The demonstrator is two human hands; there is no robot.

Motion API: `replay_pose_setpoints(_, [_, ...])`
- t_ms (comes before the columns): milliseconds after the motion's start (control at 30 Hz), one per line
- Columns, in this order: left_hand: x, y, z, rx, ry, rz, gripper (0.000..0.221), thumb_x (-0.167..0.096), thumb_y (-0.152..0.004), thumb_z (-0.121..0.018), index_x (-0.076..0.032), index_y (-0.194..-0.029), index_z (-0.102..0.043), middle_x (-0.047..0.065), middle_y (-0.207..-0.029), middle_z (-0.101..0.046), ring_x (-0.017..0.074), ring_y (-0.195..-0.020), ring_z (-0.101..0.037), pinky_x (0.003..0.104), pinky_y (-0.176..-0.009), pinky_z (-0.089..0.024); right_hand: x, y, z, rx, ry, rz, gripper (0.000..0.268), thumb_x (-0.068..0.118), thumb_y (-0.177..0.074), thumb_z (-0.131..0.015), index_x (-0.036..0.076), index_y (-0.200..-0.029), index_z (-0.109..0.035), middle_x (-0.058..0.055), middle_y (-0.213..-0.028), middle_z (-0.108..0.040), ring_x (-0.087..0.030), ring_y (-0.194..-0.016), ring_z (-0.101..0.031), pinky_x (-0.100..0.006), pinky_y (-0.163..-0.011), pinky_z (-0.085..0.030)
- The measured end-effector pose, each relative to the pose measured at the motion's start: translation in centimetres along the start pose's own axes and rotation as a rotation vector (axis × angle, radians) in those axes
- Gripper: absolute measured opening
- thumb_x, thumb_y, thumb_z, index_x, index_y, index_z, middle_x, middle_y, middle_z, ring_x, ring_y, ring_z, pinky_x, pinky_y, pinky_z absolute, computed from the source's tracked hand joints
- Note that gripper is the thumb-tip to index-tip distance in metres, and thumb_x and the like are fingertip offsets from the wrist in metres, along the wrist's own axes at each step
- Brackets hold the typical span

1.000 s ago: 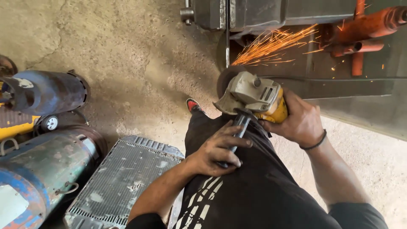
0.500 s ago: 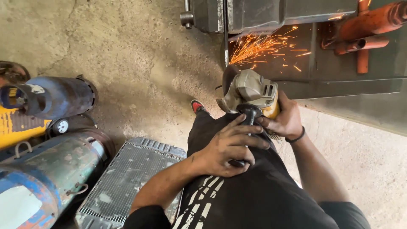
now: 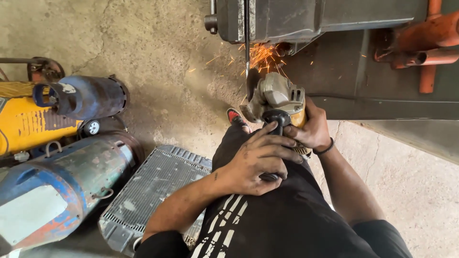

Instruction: Using a handheld angle grinder to cut a metal rod that is secured in a bench vise.

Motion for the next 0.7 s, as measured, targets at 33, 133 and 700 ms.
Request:
replay_pose_setpoints(33, [0.1, -0.1, 0.0, -0.001, -0.003, 0.005, 0.007, -0.019, -0.083, -0.074, -0.021, -0.082, -0.068, 0.001, -0.114, -0.074, 0.0271, -0.122, -0.068, 0.060, -0.124, -0.032, -0.2, -0.1, 0.0, 0.004, -0.005, -0.001, 0.070, 0.058, -0.065, -0.091, 0.006, -0.103, -0.064, -0.015, -0.073, -0.067, -0.028, -0.066, -0.066, -0.042, -0.059, -0.052])
replay_pose_setpoints(133, [0.2, -0.5, -0.1, -0.007, -0.016, 0.012, 0.008, -0.019, -0.083, -0.074, -0.022, -0.082, -0.067, -0.001, -0.115, -0.074, 0.0264, -0.122, -0.068, 0.059, -0.123, -0.032, 0.2, -0.4, 0.1, 0.020, 0.019, 0.014, 0.068, 0.058, -0.066, -0.090, 0.006, -0.101, -0.063, -0.015, -0.074, -0.065, -0.029, -0.067, -0.066, -0.041, -0.059, -0.050])
replay_pose_setpoints(700, [-0.4, -0.6, -0.4, -0.054, 0.031, 0.019, 0.009, -0.016, -0.081, -0.076, -0.020, -0.079, -0.068, 0.003, -0.113, -0.075, 0.0280, -0.119, -0.069, 0.058, -0.123, -0.032, 3.1, -0.7, 1.3, 0.094, 0.116, 0.010, 0.074, 0.053, -0.065, -0.090, 0.005, -0.115, -0.065, -0.018, -0.080, -0.068, -0.039, -0.074, -0.069, -0.048, -0.064, -0.053])
Point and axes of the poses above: each hand's wrist, its own y-axis away from the middle knuckle, its own z-axis out of the back of the hand, x = y × z, the point moved 8 cm from there along -y, towards the middle knuckle
